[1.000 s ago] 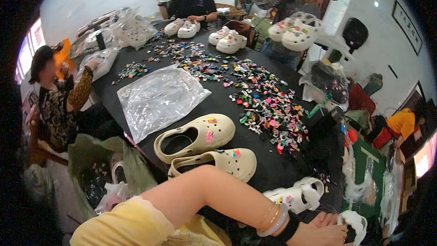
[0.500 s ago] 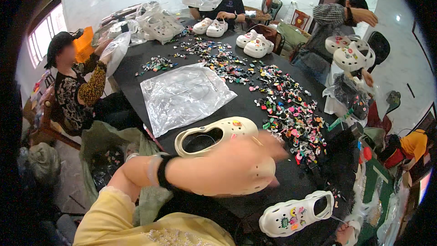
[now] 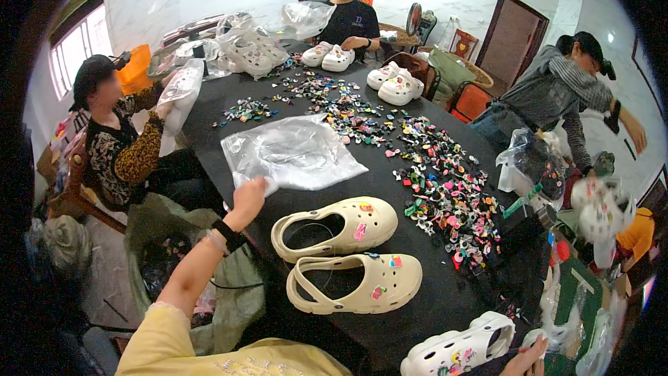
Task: Manually attaching decorative charms and accessories to clogs.
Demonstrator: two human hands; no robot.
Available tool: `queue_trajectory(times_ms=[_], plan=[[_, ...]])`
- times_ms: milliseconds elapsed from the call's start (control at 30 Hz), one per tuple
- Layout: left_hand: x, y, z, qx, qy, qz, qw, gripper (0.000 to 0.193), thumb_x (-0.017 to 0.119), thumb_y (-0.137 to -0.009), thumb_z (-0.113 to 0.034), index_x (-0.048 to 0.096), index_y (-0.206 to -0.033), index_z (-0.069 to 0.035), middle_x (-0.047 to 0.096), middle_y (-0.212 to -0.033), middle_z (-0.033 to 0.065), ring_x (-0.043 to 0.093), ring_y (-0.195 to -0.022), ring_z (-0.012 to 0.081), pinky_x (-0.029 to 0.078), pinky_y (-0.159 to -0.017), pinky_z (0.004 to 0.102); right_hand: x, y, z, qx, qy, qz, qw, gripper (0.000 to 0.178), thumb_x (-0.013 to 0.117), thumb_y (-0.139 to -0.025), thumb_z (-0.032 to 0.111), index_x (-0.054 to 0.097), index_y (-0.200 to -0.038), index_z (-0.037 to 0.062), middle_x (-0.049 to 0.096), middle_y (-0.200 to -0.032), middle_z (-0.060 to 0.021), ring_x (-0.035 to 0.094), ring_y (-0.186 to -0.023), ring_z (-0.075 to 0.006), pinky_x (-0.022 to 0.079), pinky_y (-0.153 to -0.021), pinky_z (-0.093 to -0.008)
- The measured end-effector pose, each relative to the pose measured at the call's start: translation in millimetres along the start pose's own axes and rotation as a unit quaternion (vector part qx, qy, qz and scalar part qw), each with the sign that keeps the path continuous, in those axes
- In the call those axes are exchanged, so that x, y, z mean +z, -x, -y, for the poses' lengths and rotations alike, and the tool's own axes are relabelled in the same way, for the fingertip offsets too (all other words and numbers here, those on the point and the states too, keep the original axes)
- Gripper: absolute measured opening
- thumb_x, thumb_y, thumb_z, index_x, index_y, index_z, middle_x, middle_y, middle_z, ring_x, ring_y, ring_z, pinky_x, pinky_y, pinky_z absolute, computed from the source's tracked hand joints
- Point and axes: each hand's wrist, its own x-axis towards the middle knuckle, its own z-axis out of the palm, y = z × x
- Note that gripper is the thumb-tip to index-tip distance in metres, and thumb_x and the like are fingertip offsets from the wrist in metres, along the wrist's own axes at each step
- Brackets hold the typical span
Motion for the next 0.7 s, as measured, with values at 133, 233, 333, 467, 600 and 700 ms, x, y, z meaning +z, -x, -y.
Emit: queue_trajectory(times_ms=[133, 233, 333, 467, 600, 700], plan=[[-64, -12, -76, 0.015, 0.177, -0.338, 0.924, 0.012, 0.050, -0.081, -0.005, 0.056, -0.092, -0.005, 0.062, -0.079, 0.0164, 0.059, -0.066, 0.0352, 0.047, -0.057, 0.0429, 8, 50, 110, -0.106, 0.061, 0.031, 0.992, 0.058, 0.058, -0.084, 0.027, 0.034, -0.132, 0.0041, 0.035, -0.077, -0.0002, 0.036, -0.062, -0.0112, 0.035, -0.062, -0.0245], [-99, 22, -149, 0.182, 0.267, -0.247, 0.914, 0.038, 0.052, -0.077, 0.000, 0.053, -0.114, -0.006, 0.059, -0.108, 0.0152, 0.061, -0.070, 0.0299, 0.048, -0.052, 0.0351, 11, 112, 178, -0.248, -0.015, 0.204, 0.947, 0.066, 0.063, -0.081, 0.021, 0.030, -0.135, 0.0040, 0.035, -0.085, -0.0019, 0.037, -0.068, -0.0121, 0.037, -0.065, -0.0252], [-114, 72, -214, 0.509, 0.363, -0.037, 0.780, 0.049, 0.050, -0.077, -0.003, 0.043, -0.125, -0.001, 0.037, -0.136, 0.0176, 0.055, -0.106, 0.0280, 0.048, -0.078, 0.0354, 24, 184, 220, -0.330, -0.042, 0.496, 0.802, 0.062, 0.062, -0.081, 0.020, 0.032, -0.133, 0.0046, 0.036, -0.086, -0.0027, 0.037, -0.068, -0.0131, 0.037, -0.065, -0.0259], [-122, 117, -261, 0.577, 0.442, 0.076, 0.683, 0.060, 0.052, -0.080, -0.009, 0.027, -0.132, 0.005, 0.021, -0.143, 0.0202, 0.023, -0.132, 0.0333, 0.028, -0.104, 0.0399, 33, 211, 243, -0.340, -0.030, 0.548, 0.763, 0.058, 0.061, -0.082, 0.019, 0.034, -0.132, 0.0054, 0.038, -0.086, -0.0037, 0.038, -0.069, -0.0144, 0.037, -0.065, -0.0267], [-120, 120, -225, 0.452, 0.399, 0.106, 0.791, 0.053, 0.061, -0.077, -0.010, 0.042, -0.125, -0.001, 0.039, -0.135, 0.0158, 0.038, -0.124, 0.0328, 0.036, -0.100, 0.0401, 19, 181, 235, -0.315, -0.018, 0.461, 0.830, 0.053, 0.060, -0.083, 0.018, 0.037, -0.130, 0.0062, 0.040, -0.086, -0.0048, 0.039, -0.069, -0.0157, 0.037, -0.065, -0.0276], [-109, 114, -175, 0.393, 0.330, 0.061, 0.856, 0.049, 0.066, -0.075, -0.012, 0.050, -0.119, -0.002, 0.045, -0.130, 0.0139, 0.039, -0.123, 0.0335, 0.038, -0.097, 0.0412, 1, 146, 221, -0.293, 0.003, 0.346, 0.891, 0.050, 0.059, -0.084, 0.017, 0.039, -0.129, 0.0068, 0.041, -0.087, -0.0056, 0.040, -0.070, -0.0167, 0.037, -0.065, -0.0283]])
